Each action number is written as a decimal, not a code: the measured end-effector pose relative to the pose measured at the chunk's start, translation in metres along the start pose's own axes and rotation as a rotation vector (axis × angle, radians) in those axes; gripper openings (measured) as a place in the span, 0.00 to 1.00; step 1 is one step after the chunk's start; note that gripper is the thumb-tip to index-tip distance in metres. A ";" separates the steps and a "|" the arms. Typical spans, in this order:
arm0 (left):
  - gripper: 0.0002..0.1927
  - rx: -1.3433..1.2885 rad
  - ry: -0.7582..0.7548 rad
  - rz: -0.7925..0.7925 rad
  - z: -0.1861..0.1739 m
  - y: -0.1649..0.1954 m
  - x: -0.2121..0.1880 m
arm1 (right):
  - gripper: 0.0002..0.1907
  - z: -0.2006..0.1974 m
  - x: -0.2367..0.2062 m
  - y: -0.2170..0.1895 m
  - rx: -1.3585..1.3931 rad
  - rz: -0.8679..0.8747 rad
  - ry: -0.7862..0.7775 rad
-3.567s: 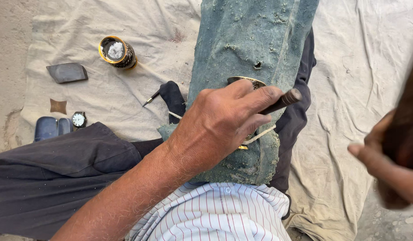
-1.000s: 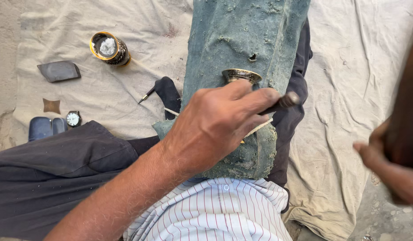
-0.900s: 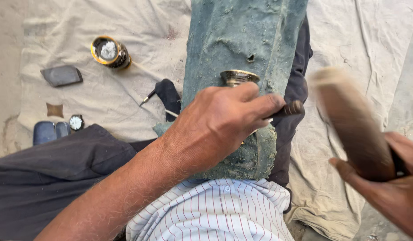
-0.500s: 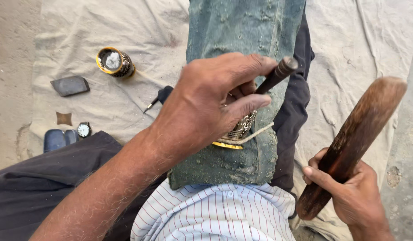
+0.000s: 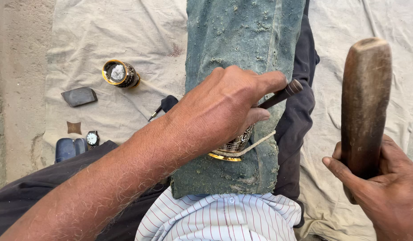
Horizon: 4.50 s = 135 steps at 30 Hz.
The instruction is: The person sits on the ground with a small brass vase strapped to a sand-filled cushion and uses a steel punch and wooden mallet to hammer an engraved floral pattern into the vase surface, repositioning the punch around the design as they work.
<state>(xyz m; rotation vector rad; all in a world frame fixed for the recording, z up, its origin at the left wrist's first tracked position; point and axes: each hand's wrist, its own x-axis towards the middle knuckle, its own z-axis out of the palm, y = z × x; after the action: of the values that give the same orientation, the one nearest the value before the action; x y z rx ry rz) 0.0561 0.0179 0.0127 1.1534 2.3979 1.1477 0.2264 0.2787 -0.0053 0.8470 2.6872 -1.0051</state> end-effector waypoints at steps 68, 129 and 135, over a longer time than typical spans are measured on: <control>0.17 -0.095 0.457 -0.189 0.035 0.022 -0.067 | 0.13 -0.016 0.112 0.087 -0.521 0.108 -0.291; 0.17 -0.615 0.537 -0.439 0.047 -0.024 -0.118 | 0.30 0.073 -0.022 -0.072 0.522 -0.050 -0.381; 0.18 -0.931 0.594 -0.523 0.036 -0.035 -0.114 | 0.28 0.077 -0.015 -0.056 0.710 -0.030 -0.361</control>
<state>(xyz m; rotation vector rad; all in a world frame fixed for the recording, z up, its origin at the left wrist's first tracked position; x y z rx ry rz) 0.1305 -0.0601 -0.0496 -0.1185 1.8254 2.1996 0.2032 0.1880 -0.0279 0.6250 2.0430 -1.9504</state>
